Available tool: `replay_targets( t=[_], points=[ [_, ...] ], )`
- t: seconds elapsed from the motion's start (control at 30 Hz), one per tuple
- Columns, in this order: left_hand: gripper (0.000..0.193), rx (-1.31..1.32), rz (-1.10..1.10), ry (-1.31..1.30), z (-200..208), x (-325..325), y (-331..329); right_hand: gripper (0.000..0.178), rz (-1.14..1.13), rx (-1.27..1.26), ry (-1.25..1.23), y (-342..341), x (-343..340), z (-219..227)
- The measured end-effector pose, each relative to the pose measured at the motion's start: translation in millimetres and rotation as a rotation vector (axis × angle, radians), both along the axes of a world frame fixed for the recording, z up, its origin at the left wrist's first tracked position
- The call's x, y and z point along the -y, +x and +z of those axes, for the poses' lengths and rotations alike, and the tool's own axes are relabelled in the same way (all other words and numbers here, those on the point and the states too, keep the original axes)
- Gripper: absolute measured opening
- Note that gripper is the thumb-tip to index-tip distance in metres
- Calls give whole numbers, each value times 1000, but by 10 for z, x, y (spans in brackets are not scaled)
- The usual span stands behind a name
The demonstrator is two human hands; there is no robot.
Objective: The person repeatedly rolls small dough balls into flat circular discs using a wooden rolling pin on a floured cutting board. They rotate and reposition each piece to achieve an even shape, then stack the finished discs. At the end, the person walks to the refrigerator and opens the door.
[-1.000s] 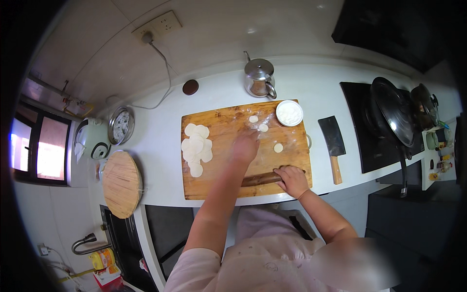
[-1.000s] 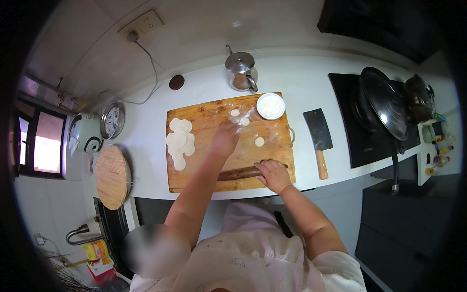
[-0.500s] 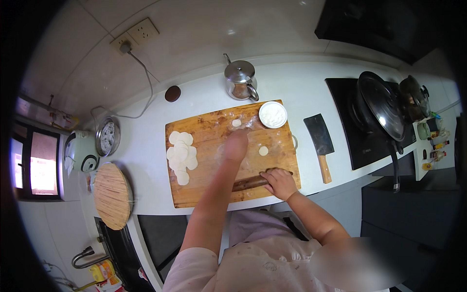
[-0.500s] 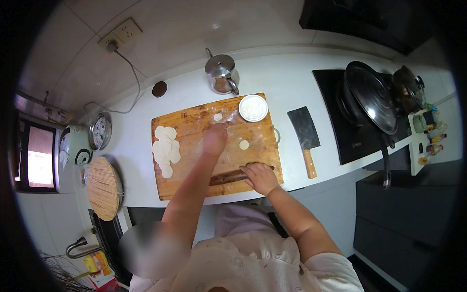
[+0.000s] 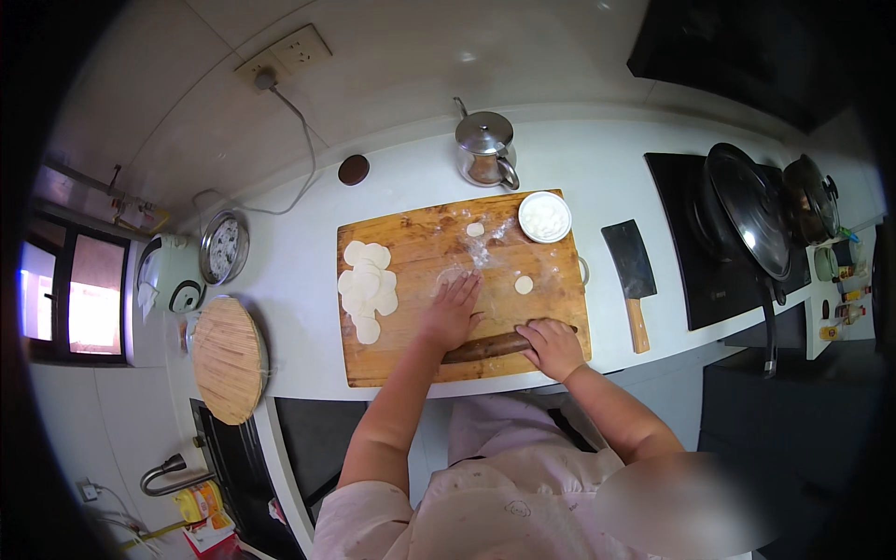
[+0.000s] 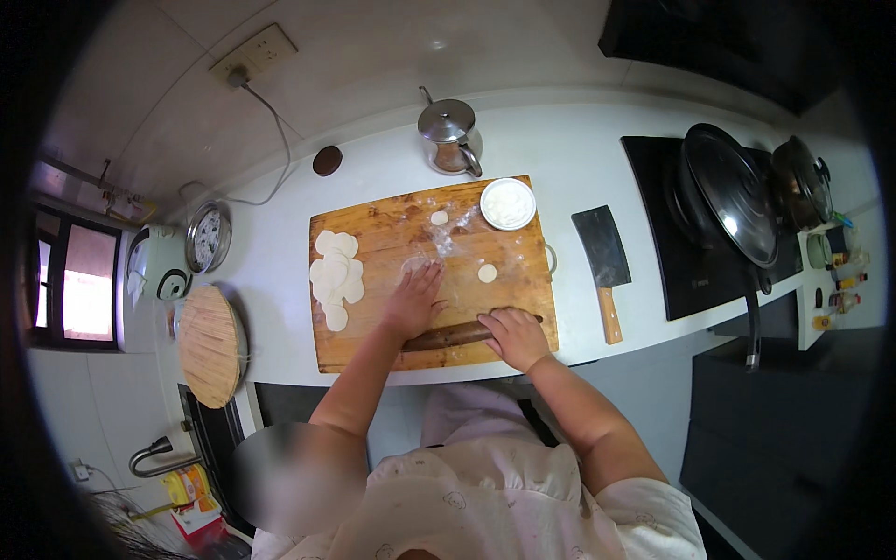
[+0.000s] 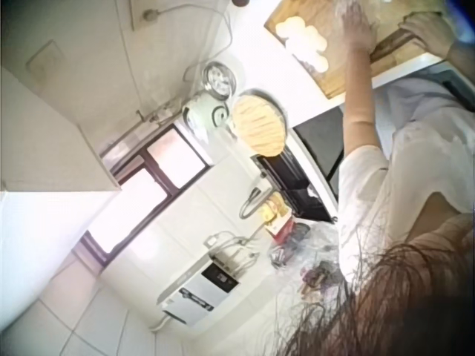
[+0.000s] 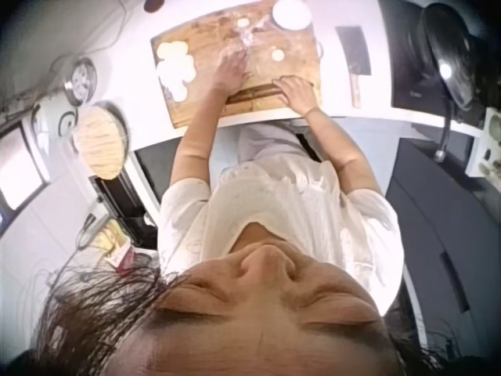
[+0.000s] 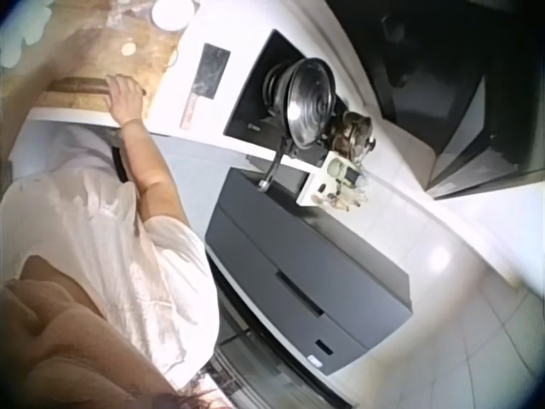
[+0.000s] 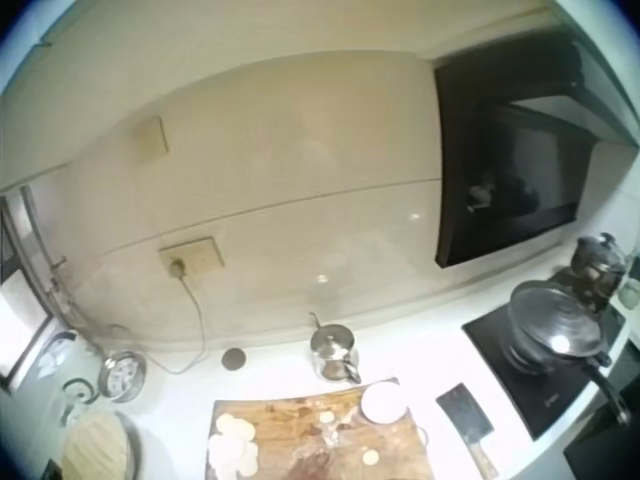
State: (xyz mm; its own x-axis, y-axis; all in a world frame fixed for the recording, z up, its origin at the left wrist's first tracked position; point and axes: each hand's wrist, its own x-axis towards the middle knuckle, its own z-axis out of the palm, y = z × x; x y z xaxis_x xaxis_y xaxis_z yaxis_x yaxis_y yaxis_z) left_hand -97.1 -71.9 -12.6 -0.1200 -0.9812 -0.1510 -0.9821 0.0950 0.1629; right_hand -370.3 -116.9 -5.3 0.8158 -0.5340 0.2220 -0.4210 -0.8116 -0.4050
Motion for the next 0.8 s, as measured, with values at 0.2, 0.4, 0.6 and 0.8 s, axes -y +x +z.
replay_targets(
  t=[0.2,0.4,0.6,0.8],
  points=[
    [73,-58,26,104,18,1,-6,51,0,7,17,4,1,9],
    [70,-217,46,76,27,55,108,51,-10,10,12,8,-8,12],
    [53,-456,435,-206,81,191,76,52,-6,11,17,3,-7,0],
    [21,-480,606,-90,263,329,-18,51,-10,5,16,-1,-10,20]
  ],
)
